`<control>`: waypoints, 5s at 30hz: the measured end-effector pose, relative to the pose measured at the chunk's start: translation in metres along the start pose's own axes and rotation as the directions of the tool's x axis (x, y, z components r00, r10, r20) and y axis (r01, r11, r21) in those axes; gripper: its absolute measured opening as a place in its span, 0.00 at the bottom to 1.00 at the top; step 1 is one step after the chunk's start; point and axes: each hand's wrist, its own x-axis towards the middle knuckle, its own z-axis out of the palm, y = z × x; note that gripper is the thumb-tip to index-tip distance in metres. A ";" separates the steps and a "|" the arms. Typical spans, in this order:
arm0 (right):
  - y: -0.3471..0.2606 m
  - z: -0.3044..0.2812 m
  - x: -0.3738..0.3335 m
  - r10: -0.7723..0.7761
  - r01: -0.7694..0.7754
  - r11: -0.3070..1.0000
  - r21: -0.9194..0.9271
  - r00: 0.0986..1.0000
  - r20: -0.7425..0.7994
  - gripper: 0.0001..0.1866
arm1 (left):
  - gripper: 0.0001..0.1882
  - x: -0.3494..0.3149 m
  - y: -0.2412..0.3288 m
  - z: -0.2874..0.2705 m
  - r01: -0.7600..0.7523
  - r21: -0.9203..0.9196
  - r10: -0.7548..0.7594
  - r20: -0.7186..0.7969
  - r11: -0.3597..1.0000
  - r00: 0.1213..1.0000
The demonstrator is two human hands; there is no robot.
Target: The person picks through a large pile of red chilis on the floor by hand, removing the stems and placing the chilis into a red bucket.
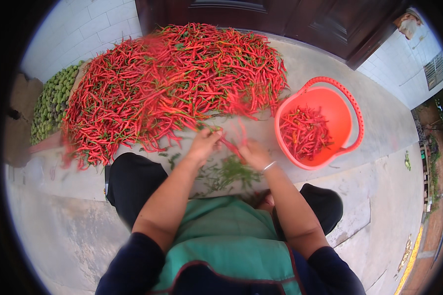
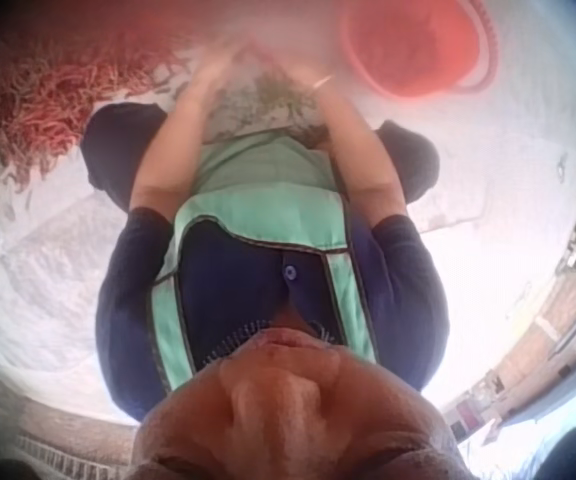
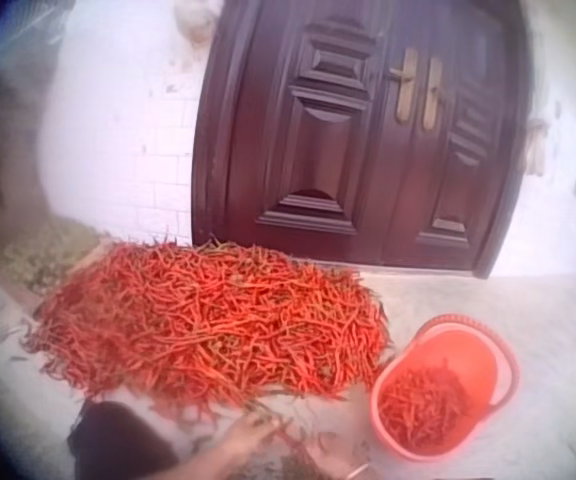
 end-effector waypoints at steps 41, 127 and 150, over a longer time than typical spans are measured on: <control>-0.020 0.028 0.009 0.347 -0.252 0.239 0.938 0.924 0.160 0.15 | 0.03 -0.024 0.007 0.033 -0.106 -0.026 0.108 0.061 0.994 0.992; 0.036 -0.026 0.071 0.059 -0.116 0.948 -0.296 0.979 -0.195 0.11 | 0.11 0.057 -0.103 -0.031 -0.043 0.780 0.141 -0.058 0.625 0.988; 0.017 -0.026 0.015 -0.058 0.084 0.994 -0.072 0.948 0.312 0.08 | 0.11 0.019 -0.035 0.008 -0.100 0.525 -0.213 0.503 0.845 0.838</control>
